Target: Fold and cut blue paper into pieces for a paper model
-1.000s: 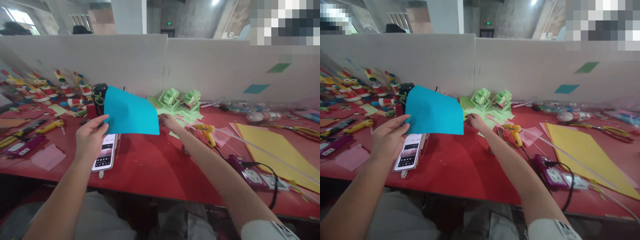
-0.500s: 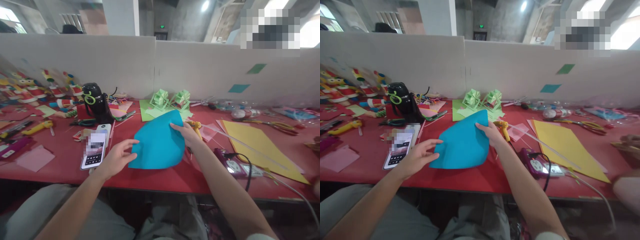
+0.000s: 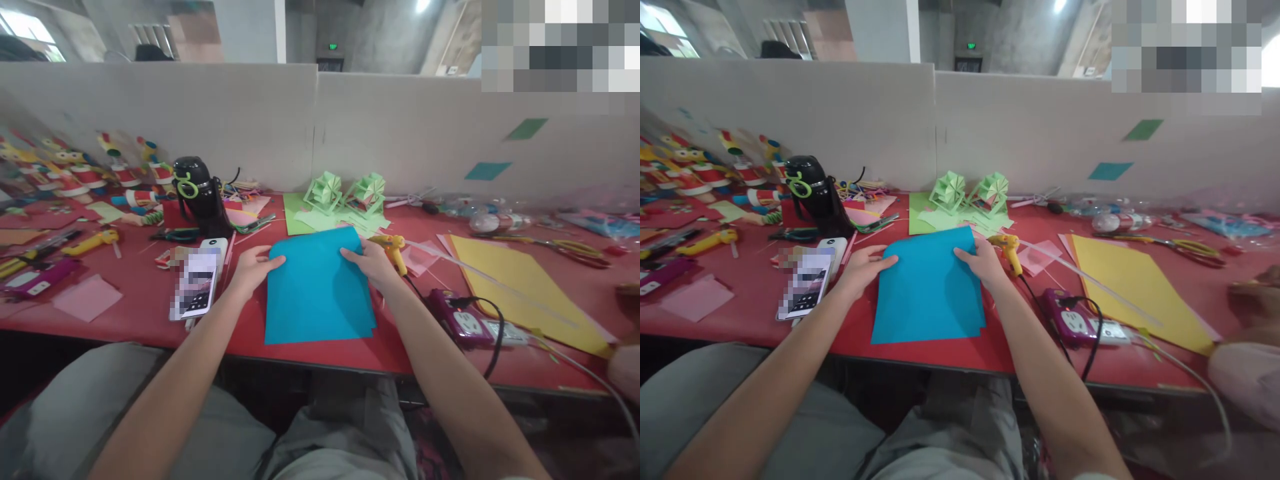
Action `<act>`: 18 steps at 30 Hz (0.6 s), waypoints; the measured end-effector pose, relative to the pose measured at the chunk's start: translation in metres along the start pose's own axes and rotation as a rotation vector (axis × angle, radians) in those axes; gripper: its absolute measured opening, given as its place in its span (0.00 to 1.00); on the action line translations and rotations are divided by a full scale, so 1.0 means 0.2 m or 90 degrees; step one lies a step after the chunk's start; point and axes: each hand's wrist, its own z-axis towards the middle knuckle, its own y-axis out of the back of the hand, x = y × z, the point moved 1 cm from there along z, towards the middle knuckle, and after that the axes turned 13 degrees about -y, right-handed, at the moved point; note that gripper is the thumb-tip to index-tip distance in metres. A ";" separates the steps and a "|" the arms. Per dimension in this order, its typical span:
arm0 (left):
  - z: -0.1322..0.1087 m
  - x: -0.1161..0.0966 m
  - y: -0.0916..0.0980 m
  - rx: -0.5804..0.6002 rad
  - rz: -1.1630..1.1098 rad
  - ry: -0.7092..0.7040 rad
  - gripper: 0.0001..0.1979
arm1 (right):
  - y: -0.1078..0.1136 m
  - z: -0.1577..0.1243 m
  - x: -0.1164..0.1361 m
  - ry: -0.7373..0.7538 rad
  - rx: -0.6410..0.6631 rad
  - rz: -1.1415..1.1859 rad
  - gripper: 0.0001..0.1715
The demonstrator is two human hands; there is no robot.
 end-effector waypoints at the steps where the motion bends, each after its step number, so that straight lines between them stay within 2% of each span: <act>1: 0.01 0.00 0.01 -0.006 0.018 -0.016 0.37 | 0.00 0.01 -0.01 0.012 0.003 -0.002 0.20; 4: 0.04 0.01 0.05 -0.040 0.032 -0.060 0.32 | -0.01 0.05 -0.03 0.037 0.002 0.030 0.19; 8: 0.07 0.05 0.09 -0.025 0.024 -0.091 0.30 | 0.00 0.08 -0.05 0.027 -0.021 0.053 0.19; 12: 0.09 0.07 0.15 -0.049 0.251 -0.139 0.22 | -0.01 0.10 -0.06 -0.003 -0.012 0.046 0.20; 15: 0.07 0.01 0.17 -0.092 0.440 -0.245 0.22 | -0.03 0.10 -0.05 0.010 0.007 0.035 0.23; 17: 0.03 -0.04 0.14 -0.116 0.461 -0.326 0.18 | -0.03 0.10 -0.04 0.026 -0.021 0.030 0.26; 18: 0.01 -0.07 0.12 -0.082 0.429 -0.346 0.14 | -0.02 0.09 -0.04 0.031 -0.045 0.028 0.27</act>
